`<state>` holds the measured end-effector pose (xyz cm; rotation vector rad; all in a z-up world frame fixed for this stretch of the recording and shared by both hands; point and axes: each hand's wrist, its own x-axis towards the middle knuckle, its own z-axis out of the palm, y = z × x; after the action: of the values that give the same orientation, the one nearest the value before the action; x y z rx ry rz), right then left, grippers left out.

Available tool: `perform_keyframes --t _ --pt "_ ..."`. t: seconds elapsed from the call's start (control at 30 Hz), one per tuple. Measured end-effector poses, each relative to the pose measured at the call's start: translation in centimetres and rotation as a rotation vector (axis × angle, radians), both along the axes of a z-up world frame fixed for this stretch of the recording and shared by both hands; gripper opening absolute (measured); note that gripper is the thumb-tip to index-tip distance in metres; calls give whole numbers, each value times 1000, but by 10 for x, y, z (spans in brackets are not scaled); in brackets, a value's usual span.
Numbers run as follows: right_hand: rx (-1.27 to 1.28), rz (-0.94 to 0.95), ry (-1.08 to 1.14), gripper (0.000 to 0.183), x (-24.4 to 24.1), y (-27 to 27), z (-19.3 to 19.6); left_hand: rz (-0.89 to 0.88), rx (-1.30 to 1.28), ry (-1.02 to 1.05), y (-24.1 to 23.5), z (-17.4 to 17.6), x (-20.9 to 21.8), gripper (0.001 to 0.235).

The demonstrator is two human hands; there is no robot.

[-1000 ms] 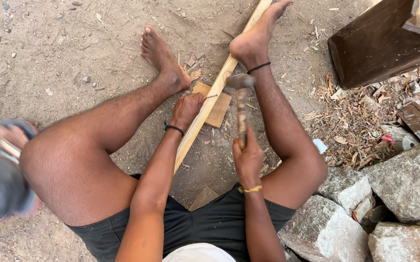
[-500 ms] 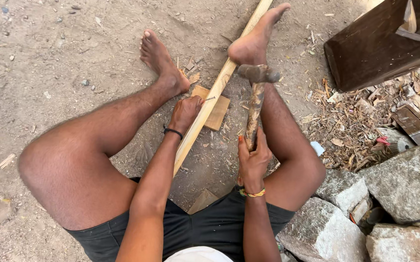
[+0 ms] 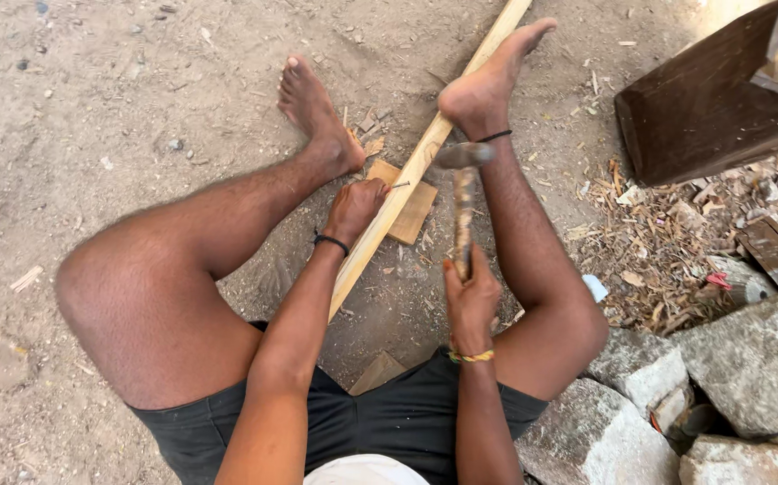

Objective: The person sits on the ground and uses a hammer and chisel to carve a long wooden plank. They repeatedly strike the chisel to remove wood shavings and shape the plank, occasionally adjusting the wood's position.

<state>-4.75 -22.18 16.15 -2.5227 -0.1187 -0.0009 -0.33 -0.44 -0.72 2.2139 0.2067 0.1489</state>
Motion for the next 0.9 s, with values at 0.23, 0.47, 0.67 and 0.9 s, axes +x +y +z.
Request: perform_keyframes --t 0.23,0.47,0.67,0.9 --pt "155 -83 -110 49 15 2 48 17 1 144 6 5 2 29" --pt "-114 134 59 46 10 3 -6 17 5 7 5 -3 1 28" --pt "-115 115 61 47 1 7 -24 37 -2 13 5 -1 -5 28" --pt "131 -64 -23 48 10 14 30 50 -15 41 6 -11 1 29"
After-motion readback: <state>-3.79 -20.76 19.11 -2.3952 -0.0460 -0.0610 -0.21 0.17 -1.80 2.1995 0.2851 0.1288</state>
